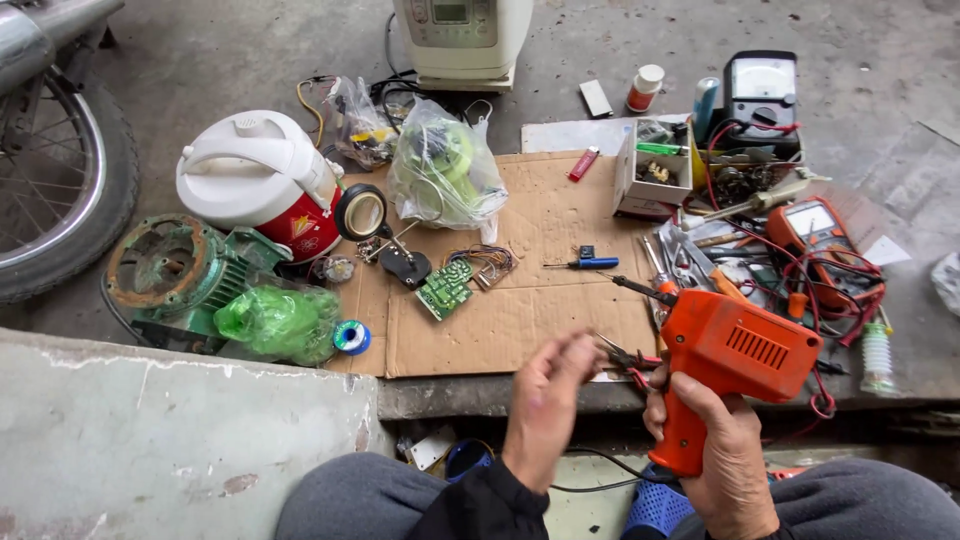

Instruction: The person sits on the floor and uses a soldering iron and pliers to work on a small electronic component. They repeatedly heat the component with the soldering iron and adjust it with pliers, then briefly reach into a box of parts.

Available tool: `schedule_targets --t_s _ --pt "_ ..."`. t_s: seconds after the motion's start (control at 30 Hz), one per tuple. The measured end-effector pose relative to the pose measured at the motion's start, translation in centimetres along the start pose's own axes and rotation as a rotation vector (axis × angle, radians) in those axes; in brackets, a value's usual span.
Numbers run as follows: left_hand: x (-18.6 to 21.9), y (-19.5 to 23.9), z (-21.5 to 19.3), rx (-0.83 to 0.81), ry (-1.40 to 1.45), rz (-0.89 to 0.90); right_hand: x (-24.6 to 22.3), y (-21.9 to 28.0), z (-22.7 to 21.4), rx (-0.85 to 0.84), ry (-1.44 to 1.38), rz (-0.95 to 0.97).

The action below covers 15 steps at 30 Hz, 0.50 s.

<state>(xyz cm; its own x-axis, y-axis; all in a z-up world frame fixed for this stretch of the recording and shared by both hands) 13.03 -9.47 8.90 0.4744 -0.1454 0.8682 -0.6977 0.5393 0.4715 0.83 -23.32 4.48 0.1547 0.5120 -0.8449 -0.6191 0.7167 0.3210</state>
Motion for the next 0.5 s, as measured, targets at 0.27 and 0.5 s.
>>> schedule_targets --t_s 0.27,0.5 --pt "-3.9 -2.8 1.4 -0.053 0.793 0.045 -0.1 3.9 -2.2 -0.014 0.145 -0.028" --pt "-5.0 -0.6 2.2 -0.115 0.951 -0.037 -0.1 5.6 -2.6 -0.139 0.213 -0.208"
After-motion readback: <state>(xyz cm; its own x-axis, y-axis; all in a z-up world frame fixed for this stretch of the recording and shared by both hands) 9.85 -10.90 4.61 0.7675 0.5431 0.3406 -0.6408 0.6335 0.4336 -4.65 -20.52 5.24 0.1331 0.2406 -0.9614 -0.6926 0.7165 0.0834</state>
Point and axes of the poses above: each hand's wrist, its own y-axis away from the middle knuckle, its own z-axis out of the palm, x = y × z, the point moved 4 cm from there along -y, towards the middle knuckle
